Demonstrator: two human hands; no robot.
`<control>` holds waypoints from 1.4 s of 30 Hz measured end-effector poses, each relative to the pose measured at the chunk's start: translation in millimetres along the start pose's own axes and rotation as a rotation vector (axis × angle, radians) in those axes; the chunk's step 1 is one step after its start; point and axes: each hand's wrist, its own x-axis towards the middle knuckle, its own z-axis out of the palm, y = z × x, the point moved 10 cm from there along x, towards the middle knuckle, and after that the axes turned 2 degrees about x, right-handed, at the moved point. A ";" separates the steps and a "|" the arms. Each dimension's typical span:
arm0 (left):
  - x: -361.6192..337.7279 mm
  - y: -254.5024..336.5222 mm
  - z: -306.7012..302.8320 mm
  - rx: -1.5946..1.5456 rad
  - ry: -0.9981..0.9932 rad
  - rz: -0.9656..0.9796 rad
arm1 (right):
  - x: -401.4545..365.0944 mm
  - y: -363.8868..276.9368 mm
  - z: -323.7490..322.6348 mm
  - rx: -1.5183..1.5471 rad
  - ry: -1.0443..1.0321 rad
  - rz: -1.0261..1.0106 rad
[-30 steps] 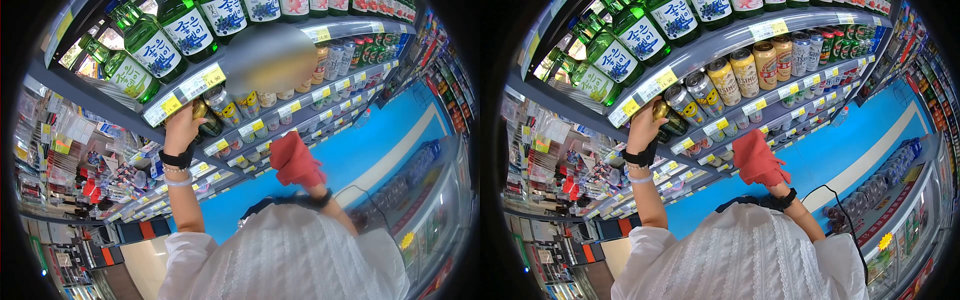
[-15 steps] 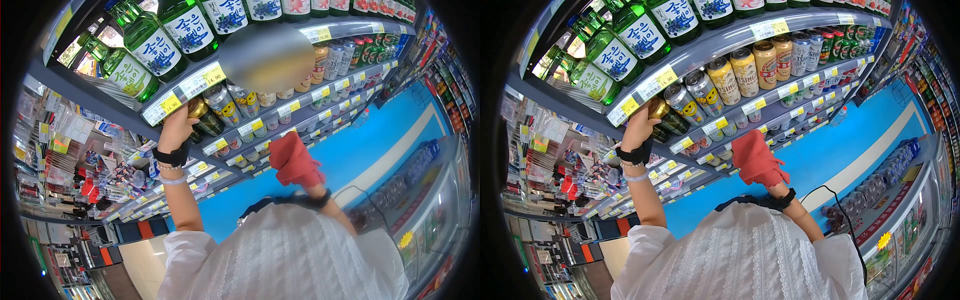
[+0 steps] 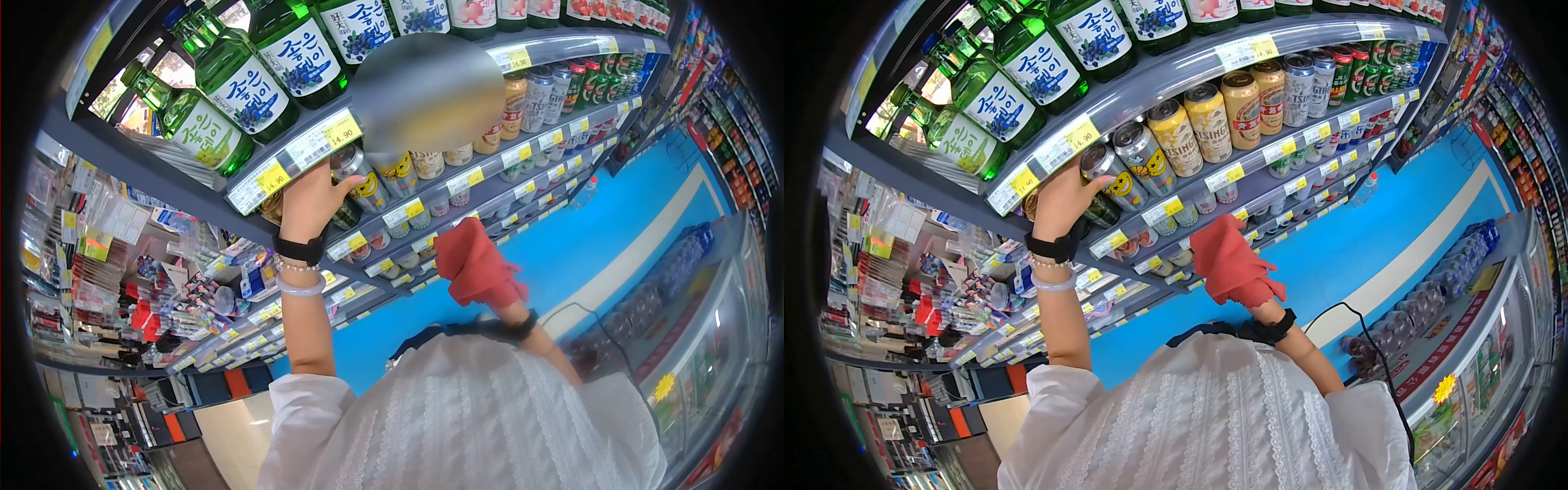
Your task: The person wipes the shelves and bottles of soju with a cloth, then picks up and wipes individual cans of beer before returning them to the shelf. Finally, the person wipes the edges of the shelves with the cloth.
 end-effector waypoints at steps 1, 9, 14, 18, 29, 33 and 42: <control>1.4 0.3 1.1 0.029 -0.003 -0.012 | -0.8 -0.7 -0.1 0.002 0.001 -0.002; 5.4 -0.1 4.3 0.079 0.077 -0.016 | -6.1 -3.1 -4.7 -0.044 0.039 -0.043; -1.6 5.9 -5.6 -0.059 0.140 -0.032 | 1.9 -34.1 -9.9 -0.238 0.140 -0.185; -15.6 11.3 -15.7 -0.081 0.288 -0.003 | 14.0 -88.1 -8.8 -0.721 0.357 -0.404; -82.8 38.8 -18.0 -0.362 0.475 -0.071 | 26.9 -150.2 12.0 -0.674 0.439 -0.160; -103.9 68.7 -22.9 -0.520 0.397 -0.073 | 31.6 -163.3 38.3 -0.405 0.298 0.023; -123.4 106.7 -3.5 -0.687 0.208 -0.106 | 18.0 -204.6 43.1 -0.290 0.168 -0.291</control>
